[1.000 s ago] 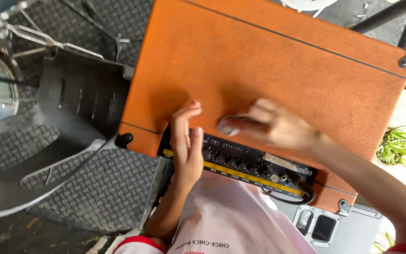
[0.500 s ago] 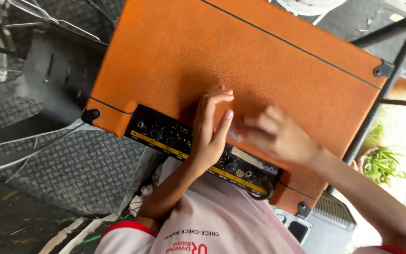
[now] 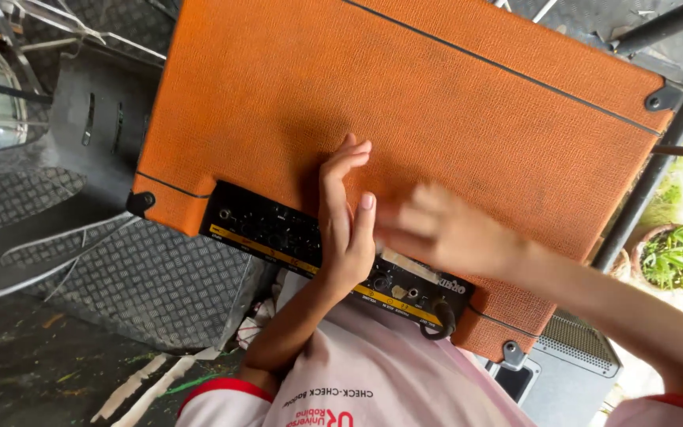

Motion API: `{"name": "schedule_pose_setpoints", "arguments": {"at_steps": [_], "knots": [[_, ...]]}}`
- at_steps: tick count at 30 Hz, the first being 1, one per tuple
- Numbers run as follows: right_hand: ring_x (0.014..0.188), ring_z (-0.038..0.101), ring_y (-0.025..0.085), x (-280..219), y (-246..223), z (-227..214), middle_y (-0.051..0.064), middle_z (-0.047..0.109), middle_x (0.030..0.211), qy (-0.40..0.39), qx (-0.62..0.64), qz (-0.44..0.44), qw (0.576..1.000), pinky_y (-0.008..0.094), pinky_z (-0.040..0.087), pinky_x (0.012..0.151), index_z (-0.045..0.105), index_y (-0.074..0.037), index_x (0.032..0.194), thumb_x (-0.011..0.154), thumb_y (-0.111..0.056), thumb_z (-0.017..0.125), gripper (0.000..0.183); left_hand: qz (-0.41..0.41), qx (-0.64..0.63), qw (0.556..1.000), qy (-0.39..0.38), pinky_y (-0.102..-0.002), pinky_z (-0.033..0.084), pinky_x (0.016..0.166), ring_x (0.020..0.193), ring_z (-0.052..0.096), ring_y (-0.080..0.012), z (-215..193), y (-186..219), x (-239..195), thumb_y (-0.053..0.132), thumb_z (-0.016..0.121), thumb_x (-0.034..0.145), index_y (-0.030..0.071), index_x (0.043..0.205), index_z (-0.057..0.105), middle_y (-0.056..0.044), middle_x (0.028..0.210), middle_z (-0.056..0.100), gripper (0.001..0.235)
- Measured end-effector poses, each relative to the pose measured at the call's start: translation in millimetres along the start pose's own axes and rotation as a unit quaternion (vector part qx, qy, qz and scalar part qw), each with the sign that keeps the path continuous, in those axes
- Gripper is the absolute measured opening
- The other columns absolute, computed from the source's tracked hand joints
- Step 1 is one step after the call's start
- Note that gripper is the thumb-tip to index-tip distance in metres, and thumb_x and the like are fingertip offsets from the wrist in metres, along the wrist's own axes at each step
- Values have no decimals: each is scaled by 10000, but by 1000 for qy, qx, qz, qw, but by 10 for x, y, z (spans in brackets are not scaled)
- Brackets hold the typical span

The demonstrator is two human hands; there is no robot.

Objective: Clean the top surface and control panel of a guitar amplifier using a cloth.

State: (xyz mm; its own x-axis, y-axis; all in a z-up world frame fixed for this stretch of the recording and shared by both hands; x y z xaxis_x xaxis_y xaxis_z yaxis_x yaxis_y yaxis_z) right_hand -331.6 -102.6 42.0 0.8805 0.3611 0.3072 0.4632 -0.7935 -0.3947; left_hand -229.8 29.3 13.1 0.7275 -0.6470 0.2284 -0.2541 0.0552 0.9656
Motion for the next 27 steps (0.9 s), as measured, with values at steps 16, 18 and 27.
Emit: {"name": "schedule_pose_setpoints", "arguments": {"at_steps": [16, 18, 27], "knots": [[926, 533, 243, -592, -294, 81, 37, 555, 1127, -14, -17, 80, 997, 355, 526, 814, 757, -152, 1214, 691, -178, 743, 524, -11, -13, 993, -119, -487, 297, 1328, 1543, 415, -361, 200, 142, -109, 206, 513, 1110, 4, 1453, 456, -181, 1513, 497, 403], [868, 500, 151, -691, -279, -101, -34, 636, 1176, 24, -54, 92, 994, 303, 480, 723, 776, -179, 1276, 779, -168, 761, 497, -9, -21, 992, -123, -485, 301, 1332, 1498, 418, -354, 190, 119, -99, 181, 510, 1108, 10, 1446, 472, -177, 1510, 509, 382], [924, 588, 144, -769, 370, 74, 52, 657, 951, 17, -3, 311, 950, 338, 476, 816, 759, -29, 1005, 932, -61, 703, 98, 14, 36, 992, -116, -463, 311, 1293, 1427, 476, -334, 286, 188, -91, 159, 549, 1078, 14, 1422, 490, -162, 1473, 523, 378]]}}
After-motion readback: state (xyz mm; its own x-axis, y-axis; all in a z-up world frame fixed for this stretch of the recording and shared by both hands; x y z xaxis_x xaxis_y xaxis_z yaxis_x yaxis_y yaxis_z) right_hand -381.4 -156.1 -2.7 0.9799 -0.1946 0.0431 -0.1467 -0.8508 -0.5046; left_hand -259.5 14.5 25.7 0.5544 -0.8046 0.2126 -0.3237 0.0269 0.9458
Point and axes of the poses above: each hand's wrist, its own x-axis towards the middle knuckle, its own z-axis out of the palm, y = z × x, the point moved 3 cm from there along x, towards the middle knuckle
